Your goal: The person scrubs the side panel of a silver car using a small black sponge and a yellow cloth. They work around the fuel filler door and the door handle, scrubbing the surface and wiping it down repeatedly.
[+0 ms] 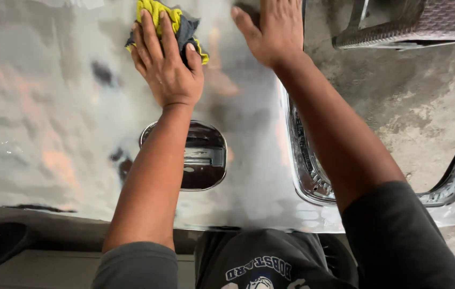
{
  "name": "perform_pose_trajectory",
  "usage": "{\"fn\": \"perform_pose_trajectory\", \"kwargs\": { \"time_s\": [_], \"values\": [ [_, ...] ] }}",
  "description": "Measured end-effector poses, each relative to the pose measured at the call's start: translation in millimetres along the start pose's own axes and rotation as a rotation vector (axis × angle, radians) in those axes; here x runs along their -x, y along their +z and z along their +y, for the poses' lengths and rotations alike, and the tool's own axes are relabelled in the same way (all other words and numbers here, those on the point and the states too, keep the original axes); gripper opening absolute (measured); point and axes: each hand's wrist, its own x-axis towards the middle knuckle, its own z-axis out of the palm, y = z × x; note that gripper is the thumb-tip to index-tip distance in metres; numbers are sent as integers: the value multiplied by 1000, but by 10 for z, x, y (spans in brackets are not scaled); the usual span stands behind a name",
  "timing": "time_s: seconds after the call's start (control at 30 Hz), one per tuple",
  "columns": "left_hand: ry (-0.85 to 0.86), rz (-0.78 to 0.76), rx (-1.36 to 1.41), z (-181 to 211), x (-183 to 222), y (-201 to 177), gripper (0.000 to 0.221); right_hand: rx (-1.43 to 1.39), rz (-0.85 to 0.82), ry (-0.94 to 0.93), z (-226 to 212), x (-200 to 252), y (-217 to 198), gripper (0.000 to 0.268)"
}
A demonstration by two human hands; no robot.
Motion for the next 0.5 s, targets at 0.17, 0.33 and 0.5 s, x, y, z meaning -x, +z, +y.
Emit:
{"fn": "perform_pose_trajectory", "kwargs": {
  "time_s": [0.17,0.33,0.5],
  "values": [
    [-10,-14,4,2,-14,-18,68,-93,287,-306,460,550,517,90],
    [-5,-20,-1,3,-10,2,67,-89,113,-253,680,1883,802,94],
    [1,-9,2,19,-9,5,67,-83,81,-254,719,1627,824,96]
  ]
}}
